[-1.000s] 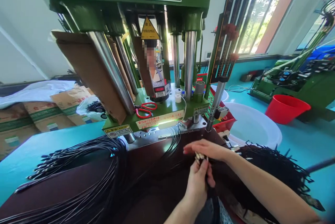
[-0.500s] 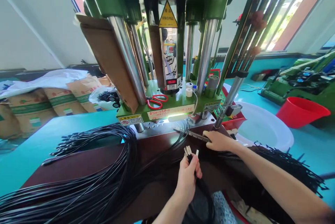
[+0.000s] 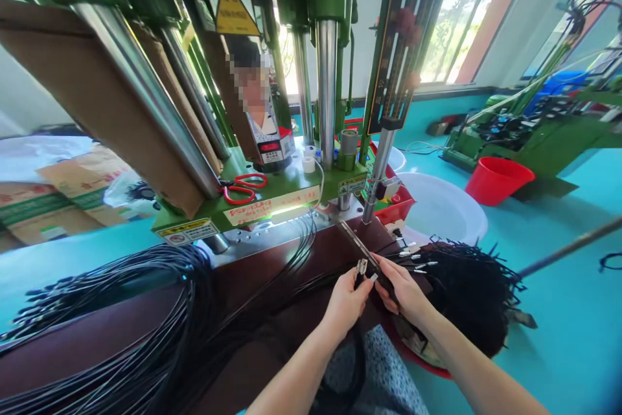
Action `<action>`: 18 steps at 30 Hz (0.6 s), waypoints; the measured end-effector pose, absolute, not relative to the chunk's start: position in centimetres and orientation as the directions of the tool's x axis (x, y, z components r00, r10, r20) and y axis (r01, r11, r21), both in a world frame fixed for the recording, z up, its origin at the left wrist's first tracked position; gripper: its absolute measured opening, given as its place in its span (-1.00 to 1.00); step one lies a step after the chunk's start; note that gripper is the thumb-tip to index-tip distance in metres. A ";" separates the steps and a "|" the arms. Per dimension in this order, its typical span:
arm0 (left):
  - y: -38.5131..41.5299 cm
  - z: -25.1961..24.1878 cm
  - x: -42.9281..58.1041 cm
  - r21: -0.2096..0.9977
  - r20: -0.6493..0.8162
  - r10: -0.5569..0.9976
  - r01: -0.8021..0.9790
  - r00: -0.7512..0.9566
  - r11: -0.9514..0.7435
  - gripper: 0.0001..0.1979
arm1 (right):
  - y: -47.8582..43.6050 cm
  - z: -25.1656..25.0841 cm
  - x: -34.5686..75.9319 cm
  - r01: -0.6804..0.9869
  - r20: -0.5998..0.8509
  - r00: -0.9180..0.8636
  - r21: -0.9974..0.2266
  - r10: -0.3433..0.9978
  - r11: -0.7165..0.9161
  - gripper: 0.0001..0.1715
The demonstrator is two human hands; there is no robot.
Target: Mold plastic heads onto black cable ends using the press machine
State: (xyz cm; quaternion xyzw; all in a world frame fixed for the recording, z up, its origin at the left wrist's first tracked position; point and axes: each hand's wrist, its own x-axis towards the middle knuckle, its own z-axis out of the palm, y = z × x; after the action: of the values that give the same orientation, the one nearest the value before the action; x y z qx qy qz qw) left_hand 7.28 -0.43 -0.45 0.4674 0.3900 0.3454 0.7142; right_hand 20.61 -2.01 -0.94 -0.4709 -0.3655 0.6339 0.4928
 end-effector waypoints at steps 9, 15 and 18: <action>-0.6 -1.7 7.1 0.981 -0.172 0.910 -0.020 0.376 0.194 -0.83 | -1.7 -1.3 21.2 -0.253 -0.246 -0.130 -0.929 0.961 -0.272 -0.35; -0.4 -2.0 7.3 0.974 -0.199 0.913 -0.035 0.355 0.226 -0.85 | -1.8 -1.5 21.2 -0.162 -0.231 -0.135 -0.954 0.964 -0.251 -0.33; -0.5 -1.8 7.2 0.952 -0.257 0.912 -0.081 0.321 0.297 -0.84 | -2.0 -1.5 20.5 -0.090 -0.172 -0.104 -0.979 0.980 -0.181 -0.33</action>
State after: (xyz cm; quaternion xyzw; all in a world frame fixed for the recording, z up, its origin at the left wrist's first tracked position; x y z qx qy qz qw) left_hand 7.21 -0.51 -1.81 0.4625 0.4490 0.3712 0.6683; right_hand 20.54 -1.98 -1.52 -0.4926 -0.4517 0.5900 0.4531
